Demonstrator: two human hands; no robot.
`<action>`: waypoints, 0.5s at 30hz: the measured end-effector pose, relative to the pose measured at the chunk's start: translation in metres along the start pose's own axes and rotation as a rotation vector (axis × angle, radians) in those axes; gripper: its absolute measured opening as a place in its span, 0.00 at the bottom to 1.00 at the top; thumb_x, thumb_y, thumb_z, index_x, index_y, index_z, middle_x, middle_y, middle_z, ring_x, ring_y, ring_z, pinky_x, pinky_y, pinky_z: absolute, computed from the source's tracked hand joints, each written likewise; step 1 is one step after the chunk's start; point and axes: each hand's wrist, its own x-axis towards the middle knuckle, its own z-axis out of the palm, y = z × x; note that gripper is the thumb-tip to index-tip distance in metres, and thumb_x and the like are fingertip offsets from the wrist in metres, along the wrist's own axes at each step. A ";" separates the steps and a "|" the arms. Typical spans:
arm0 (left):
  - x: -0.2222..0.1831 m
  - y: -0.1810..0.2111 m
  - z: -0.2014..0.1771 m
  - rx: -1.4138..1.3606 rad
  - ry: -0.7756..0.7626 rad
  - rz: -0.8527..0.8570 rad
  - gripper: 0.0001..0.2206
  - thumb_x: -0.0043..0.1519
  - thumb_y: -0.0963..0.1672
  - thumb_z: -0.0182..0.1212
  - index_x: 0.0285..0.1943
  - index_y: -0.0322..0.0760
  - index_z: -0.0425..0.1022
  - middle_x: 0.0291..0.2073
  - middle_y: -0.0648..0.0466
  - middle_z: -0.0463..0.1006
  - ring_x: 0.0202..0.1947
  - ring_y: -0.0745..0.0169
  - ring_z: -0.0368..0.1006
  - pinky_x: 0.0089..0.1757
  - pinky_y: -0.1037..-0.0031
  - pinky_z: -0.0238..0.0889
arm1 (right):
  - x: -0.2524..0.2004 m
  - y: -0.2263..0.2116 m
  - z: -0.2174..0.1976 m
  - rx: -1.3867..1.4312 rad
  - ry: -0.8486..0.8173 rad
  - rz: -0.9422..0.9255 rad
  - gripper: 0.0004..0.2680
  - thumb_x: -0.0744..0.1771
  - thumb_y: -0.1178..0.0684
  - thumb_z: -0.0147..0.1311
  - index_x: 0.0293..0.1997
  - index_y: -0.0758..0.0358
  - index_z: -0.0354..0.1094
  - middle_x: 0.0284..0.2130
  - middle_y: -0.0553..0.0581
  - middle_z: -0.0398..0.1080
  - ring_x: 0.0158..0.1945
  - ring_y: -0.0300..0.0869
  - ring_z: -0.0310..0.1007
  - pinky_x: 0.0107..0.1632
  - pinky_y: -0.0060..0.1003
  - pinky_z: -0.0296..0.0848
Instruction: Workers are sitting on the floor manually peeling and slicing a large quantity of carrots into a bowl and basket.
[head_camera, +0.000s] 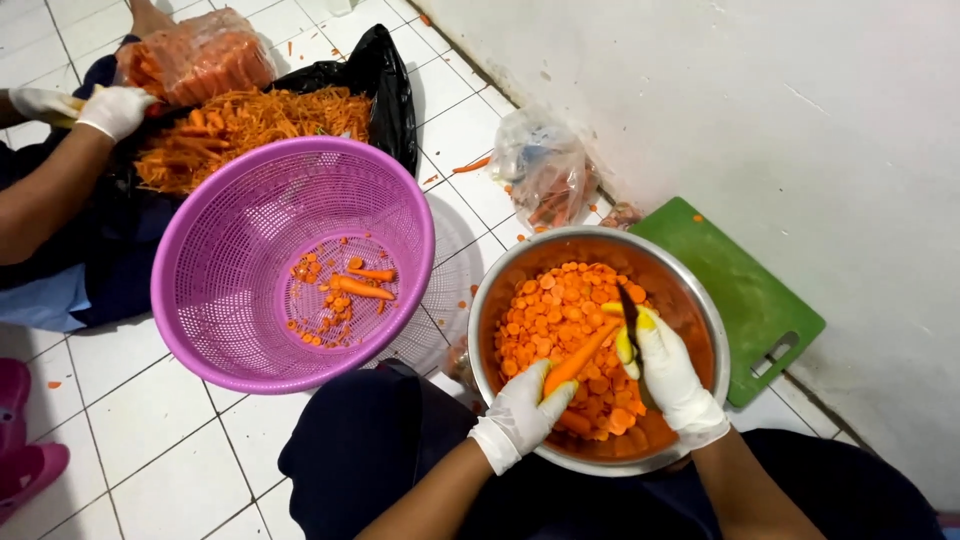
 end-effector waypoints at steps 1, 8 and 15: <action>0.001 -0.001 0.000 -0.020 0.009 0.017 0.14 0.60 0.48 0.52 0.47 0.34 0.69 0.29 0.51 0.75 0.29 0.60 0.72 0.35 0.75 0.67 | 0.001 0.003 -0.001 -0.060 -0.022 -0.008 0.14 0.69 0.50 0.34 0.54 0.65 0.64 0.17 0.50 0.61 0.16 0.34 0.53 0.20 0.26 0.55; 0.007 -0.003 0.004 0.038 -0.013 -0.003 0.24 0.59 0.51 0.51 0.59 0.30 0.64 0.42 0.44 0.77 0.41 0.54 0.75 0.44 0.73 0.68 | 0.017 0.033 -0.007 0.098 0.158 0.097 0.12 0.70 0.49 0.38 0.39 0.67 0.64 0.21 0.54 0.61 0.19 0.34 0.55 0.21 0.26 0.55; 0.010 -0.002 0.008 -0.030 -0.023 0.028 0.15 0.60 0.48 0.52 0.50 0.34 0.68 0.30 0.50 0.76 0.28 0.59 0.73 0.35 0.75 0.68 | 0.015 0.038 -0.006 0.000 0.132 0.088 0.12 0.70 0.48 0.36 0.41 0.67 0.64 0.18 0.54 0.60 0.18 0.36 0.54 0.21 0.28 0.56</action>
